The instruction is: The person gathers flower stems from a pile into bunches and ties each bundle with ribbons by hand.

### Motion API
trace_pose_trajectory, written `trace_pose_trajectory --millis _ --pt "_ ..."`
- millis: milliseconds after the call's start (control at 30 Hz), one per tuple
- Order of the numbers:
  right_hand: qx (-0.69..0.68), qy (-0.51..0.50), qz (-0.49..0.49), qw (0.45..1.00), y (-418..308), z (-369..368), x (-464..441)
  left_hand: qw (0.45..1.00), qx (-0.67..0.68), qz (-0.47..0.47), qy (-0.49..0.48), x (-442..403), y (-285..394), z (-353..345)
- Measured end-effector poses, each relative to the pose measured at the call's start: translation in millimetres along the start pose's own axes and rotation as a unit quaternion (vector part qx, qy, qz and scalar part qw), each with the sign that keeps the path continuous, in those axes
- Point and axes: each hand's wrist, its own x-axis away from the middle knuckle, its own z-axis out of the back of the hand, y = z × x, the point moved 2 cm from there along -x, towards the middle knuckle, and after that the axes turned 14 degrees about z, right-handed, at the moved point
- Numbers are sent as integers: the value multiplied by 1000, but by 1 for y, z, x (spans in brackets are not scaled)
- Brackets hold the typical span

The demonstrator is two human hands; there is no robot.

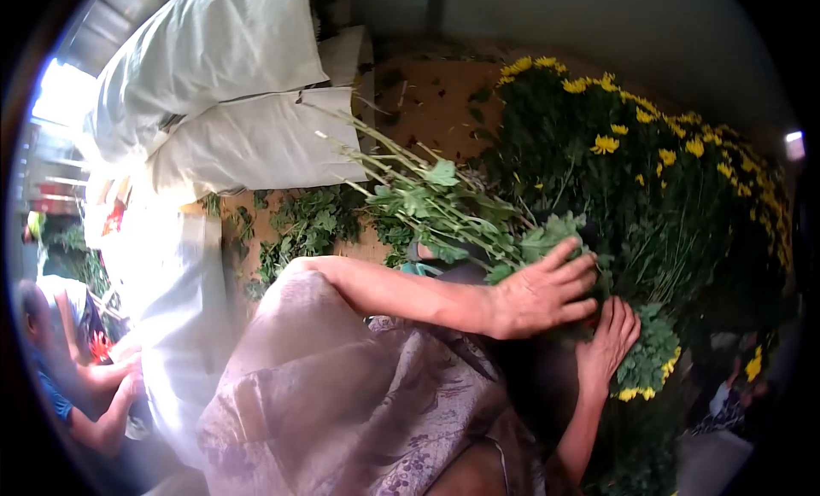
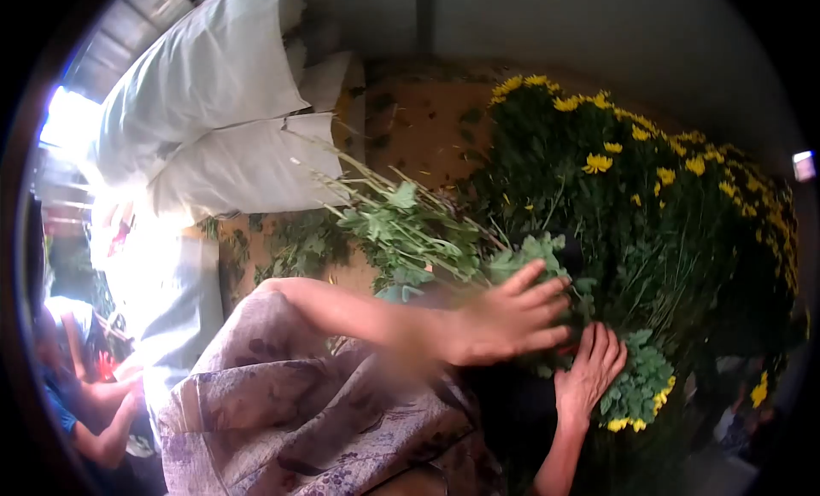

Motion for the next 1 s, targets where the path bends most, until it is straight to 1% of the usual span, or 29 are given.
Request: trace_pose_trajectory --millis 33,67,133,167,200,233,267,300,333,367,400,467,500,567,600,667,700,733,800,833,933,967,1000 --pt "3 3 3 1000 3 1 1 995 -54 34 -77 2 -15 -4" --pt "5 4 6 1000 8 2 4 984 -117 72 -111 3 -30 13" --pt "-11 23 -6 1000 27 6 21 958 -236 143 -77 18 -69 22" --pt "-8 18 -9 1000 35 7 29 927 -279 197 -154 21 -87 52" --pt "-3 13 -15 1000 42 11 37 907 -271 261 -191 23 -107 70" --pt "-2 13 -20 1000 46 15 42 896 -298 290 -158 37 -138 71" --pt "6 11 -26 1000 48 21 47 881 -293 324 -185 43 -157 85" --pt "12 17 -25 999 52 26 54 872 -304 330 -196 55 -180 91" --pt "20 23 -23 999 56 30 59 896 -259 326 -150 66 -202 94" --pt "25 21 -26 999 58 32 63 901 -181 360 -162 82 -234 90" --pt "31 16 -24 999 59 35 66 876 -74 450 -159 81 -240 88" --pt "43 10 -29 999 61 38 73 917 -28 377 -124 90 -251 70" --pt "38 10 -39 998 62 35 75 919 -22 373 -126 96 -256 58" --pt "27 7 -58 998 64 29 79 938 3 347 -1 97 -252 49" --pt "31 1 -60 998 67 27 82 938 10 347 -3 100 -251 45" --pt "14 -11 -57 998 70 24 85 891 60 450 -20 97 -238 55" --pt "7 -13 -67 998 69 23 85 895 66 441 1 102 -246 47" --pt "9 -15 -68 998 68 23 86 895 70 441 1 97 -239 51" --pt "10 -14 -80 997 68 20 85 818 53 570 -61 85 -223 65" --pt "13 -18 -83 996 68 20 86 832 88 546 -28 89 -220 64" --pt "7 -2 -92 996 65 22 85 839 124 530 -19 100 -219 52" --pt "1 2 -82 997 65 23 85 812 139 566 39 101 -213 47" --pt "4 3 -80 997 65 21 86 811 141 566 41 97 -209 41"
